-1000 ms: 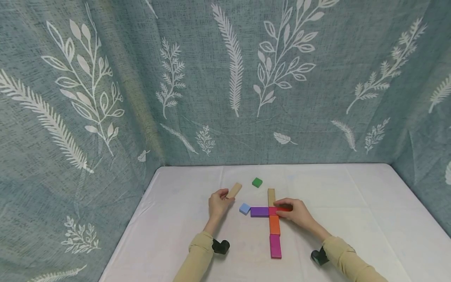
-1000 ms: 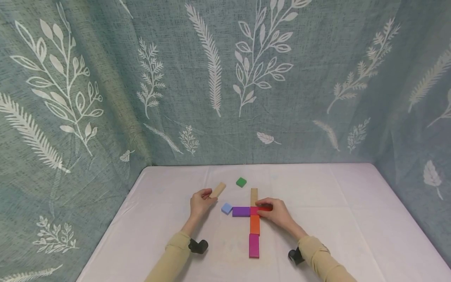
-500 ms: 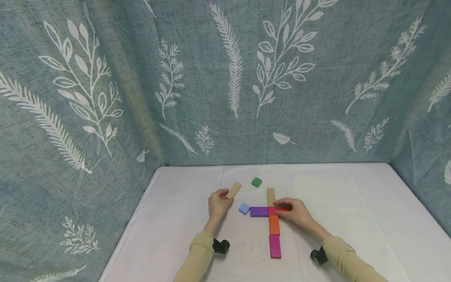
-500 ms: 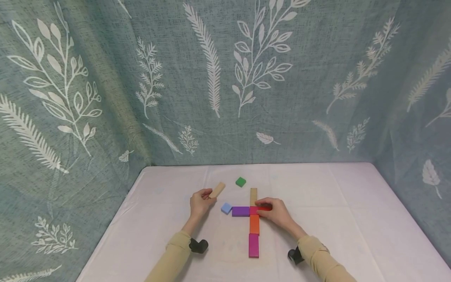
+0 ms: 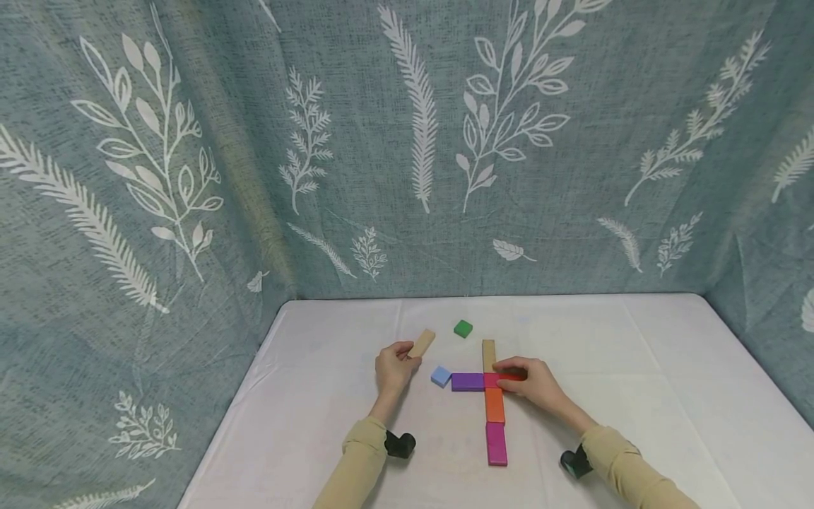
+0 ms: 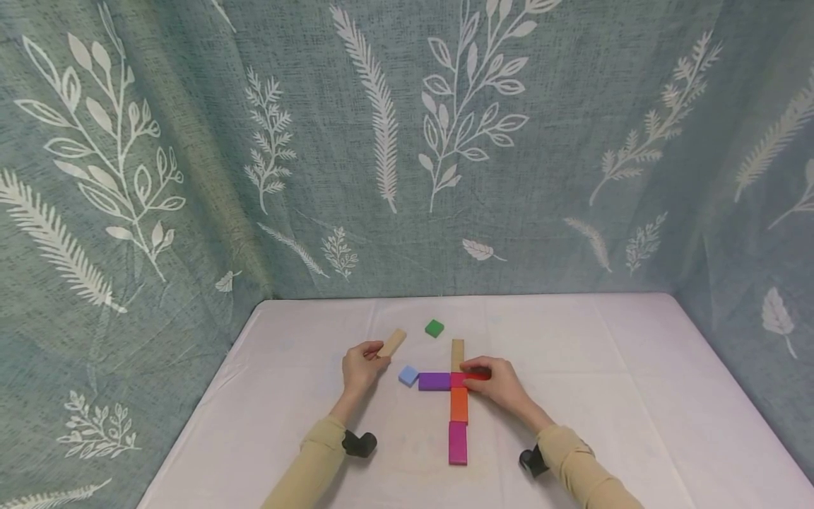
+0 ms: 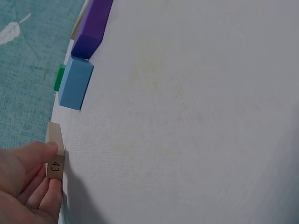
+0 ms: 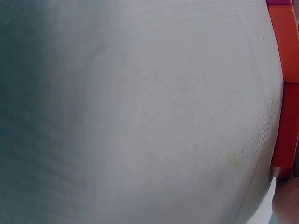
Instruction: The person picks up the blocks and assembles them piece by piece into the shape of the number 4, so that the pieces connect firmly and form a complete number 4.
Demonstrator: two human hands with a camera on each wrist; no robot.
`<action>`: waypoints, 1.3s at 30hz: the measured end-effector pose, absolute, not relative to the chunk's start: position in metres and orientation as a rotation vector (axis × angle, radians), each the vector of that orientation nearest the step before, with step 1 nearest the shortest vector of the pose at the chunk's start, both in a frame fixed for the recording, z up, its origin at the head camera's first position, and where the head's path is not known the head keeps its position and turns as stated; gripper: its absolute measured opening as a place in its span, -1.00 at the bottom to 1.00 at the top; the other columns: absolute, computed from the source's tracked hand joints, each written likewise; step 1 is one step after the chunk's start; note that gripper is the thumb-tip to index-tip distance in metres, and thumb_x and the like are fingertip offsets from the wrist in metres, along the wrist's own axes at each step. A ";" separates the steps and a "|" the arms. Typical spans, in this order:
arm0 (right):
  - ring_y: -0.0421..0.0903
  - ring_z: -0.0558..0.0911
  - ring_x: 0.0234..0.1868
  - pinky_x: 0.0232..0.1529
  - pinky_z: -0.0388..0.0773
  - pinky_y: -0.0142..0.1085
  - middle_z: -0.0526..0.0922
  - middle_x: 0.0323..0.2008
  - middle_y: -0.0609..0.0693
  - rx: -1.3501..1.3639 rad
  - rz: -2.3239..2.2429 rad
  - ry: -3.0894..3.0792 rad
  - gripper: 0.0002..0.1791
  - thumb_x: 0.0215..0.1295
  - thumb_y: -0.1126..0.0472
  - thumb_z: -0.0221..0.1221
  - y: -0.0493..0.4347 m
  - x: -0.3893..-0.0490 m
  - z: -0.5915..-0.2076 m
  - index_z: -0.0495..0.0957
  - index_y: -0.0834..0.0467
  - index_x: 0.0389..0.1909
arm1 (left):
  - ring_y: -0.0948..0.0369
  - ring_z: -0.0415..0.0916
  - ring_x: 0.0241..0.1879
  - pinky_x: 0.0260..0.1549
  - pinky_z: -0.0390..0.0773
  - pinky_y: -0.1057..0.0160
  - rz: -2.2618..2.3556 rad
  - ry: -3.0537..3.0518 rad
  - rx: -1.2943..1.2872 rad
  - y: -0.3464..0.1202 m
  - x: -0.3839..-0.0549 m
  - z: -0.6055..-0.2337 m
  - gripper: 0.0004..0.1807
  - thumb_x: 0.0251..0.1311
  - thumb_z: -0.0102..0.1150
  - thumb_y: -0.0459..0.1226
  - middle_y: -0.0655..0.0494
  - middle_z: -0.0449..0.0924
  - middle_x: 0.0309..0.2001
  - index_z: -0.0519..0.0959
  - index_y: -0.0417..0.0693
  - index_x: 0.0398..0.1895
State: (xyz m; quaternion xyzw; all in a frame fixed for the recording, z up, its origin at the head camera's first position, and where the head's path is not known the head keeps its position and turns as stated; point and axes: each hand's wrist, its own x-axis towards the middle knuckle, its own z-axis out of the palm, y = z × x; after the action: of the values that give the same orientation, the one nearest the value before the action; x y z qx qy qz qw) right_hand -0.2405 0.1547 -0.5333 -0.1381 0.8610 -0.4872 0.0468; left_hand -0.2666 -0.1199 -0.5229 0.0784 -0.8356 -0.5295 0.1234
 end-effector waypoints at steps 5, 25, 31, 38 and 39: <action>0.03 0.59 0.01 -0.06 0.62 -0.44 0.69 -0.06 0.07 -0.421 -1.492 2.619 -0.65 0.12 0.24 0.32 0.155 -0.241 -0.534 0.62 0.15 -0.03 | -0.02 0.68 -0.19 -0.18 0.69 0.16 -1.538 -2.440 0.247 -0.119 -0.268 -0.526 -0.68 -0.16 0.34 -0.54 -0.25 0.69 -0.21 0.65 -0.36 -0.22; 0.02 0.60 0.01 -0.02 0.57 -0.46 0.69 -0.07 0.05 -0.450 -1.475 2.646 -0.65 0.11 0.23 0.33 0.155 -0.241 -0.533 0.63 0.14 -0.04 | -0.02 0.67 -0.14 -0.15 0.69 0.21 -1.635 -2.359 0.325 -0.105 -0.266 -0.511 -0.71 -0.11 0.34 -0.48 -0.23 0.69 -0.19 0.67 -0.31 -0.22; 0.02 0.59 0.01 -0.02 0.55 -0.49 0.69 -0.07 0.05 -0.441 -1.472 2.648 -0.65 0.11 0.23 0.32 0.155 -0.240 -0.532 0.63 0.14 -0.04 | -0.03 0.67 -0.16 -0.16 0.69 0.23 -1.701 -2.279 0.253 -0.098 -0.267 -0.497 -0.72 -0.11 0.33 -0.50 -0.25 0.69 -0.20 0.67 -0.34 -0.23; 0.03 0.58 0.03 0.02 0.56 -0.42 0.68 -0.06 0.05 -0.435 -1.457 2.658 -0.66 0.12 0.24 0.32 0.155 -0.239 -0.531 0.63 0.14 -0.04 | -0.03 0.68 -0.18 -0.20 0.69 0.28 -1.738 -2.243 0.166 -0.089 -0.266 -0.483 -0.73 -0.10 0.33 -0.51 -0.27 0.69 -0.22 0.67 -0.36 -0.23; 0.03 0.58 0.03 0.03 0.56 -0.41 0.68 -0.06 0.06 -0.434 -1.458 2.657 -0.66 0.12 0.24 0.32 0.154 -0.240 -0.531 0.63 0.15 -0.04 | -0.03 0.68 -0.18 -0.20 0.69 0.29 -1.744 -2.243 0.162 -0.088 -0.265 -0.481 -0.73 -0.10 0.33 -0.51 -0.27 0.69 -0.22 0.67 -0.35 -0.24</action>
State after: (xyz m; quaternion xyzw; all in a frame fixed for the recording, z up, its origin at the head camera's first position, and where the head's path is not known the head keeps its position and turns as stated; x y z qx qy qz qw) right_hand -0.2395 0.1544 -0.5308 -0.1417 0.8672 -0.4757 0.0399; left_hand -0.2654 -0.0877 -0.4811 0.0563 -0.7796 -0.6061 0.1473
